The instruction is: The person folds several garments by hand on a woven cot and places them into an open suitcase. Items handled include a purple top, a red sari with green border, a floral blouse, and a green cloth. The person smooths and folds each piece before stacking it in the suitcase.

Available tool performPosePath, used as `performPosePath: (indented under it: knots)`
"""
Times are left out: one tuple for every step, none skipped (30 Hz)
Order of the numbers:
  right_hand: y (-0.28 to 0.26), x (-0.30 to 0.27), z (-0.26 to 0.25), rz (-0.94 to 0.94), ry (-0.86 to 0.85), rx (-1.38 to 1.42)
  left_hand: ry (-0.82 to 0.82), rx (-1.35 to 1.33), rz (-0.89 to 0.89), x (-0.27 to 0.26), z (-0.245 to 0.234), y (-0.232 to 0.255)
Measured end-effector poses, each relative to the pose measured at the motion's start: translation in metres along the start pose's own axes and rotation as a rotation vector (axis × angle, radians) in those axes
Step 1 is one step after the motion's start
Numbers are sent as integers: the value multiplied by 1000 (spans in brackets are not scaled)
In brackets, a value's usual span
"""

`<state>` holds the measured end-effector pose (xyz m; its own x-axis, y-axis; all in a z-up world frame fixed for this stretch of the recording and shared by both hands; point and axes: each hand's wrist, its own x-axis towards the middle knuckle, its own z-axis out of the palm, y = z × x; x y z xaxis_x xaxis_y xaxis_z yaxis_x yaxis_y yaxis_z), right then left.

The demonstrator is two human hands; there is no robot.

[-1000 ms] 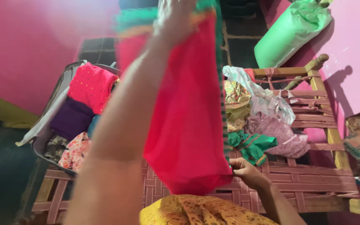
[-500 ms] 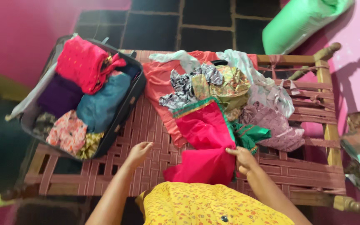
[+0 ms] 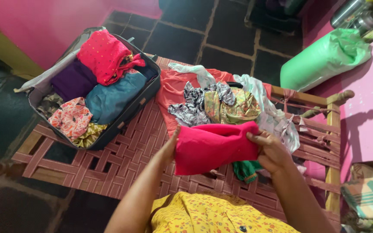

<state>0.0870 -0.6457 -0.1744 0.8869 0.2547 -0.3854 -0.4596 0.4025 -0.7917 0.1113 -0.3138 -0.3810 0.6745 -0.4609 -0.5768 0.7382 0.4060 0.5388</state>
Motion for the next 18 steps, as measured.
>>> performPosePath:
  knots:
    - [-10,1,-1,-24,-3,0,24,-11,-96,-8,2,12]
    - [-20,2,-2,-48,-6,0,-64,20,-50,-13,5,21]
    - [-28,3,-4,-59,-26,-3,-153,55,-7,-16,8,32]
    - [-37,4,-7,-70,-45,-6,-241,90,35,-21,12,41]
    - [-43,3,-10,-78,-64,-8,-224,114,207,-27,15,47]
    - [-49,1,-15,-98,-84,-16,-204,136,378,-33,18,54]
    - [-57,0,-21,-118,-102,-23,-184,158,548,-40,23,60]
    - [-65,-1,-27,-139,-121,-30,-198,131,614,-50,26,66]
    - [-71,-1,-33,-156,-102,-19,-213,102,677,-62,28,70]
    - [-77,-2,-39,-174,-84,-9,-229,72,740,-73,29,74]
    - [-80,-1,-44,-190,-67,3,-263,-33,625,-83,32,78]
    - [-82,2,-48,-199,-65,5,-294,-138,507,-92,35,82]
    - [-81,5,-51,-203,-63,9,-318,-244,387,-99,37,84]
    - [-78,8,-53,-207,-61,12,-276,-233,300,-99,45,84]
    - [-76,13,-53,-207,-103,-3,-235,-221,216,-95,56,85]
    - [-75,15,-53,-206,-145,-18,-193,-209,132,-91,64,86]
    - [-71,16,-53,-204,-183,-34,-215,-121,230,-90,70,87]
    - [-70,13,-53,-200,-151,-9,-236,-32,327,-88,74,91]
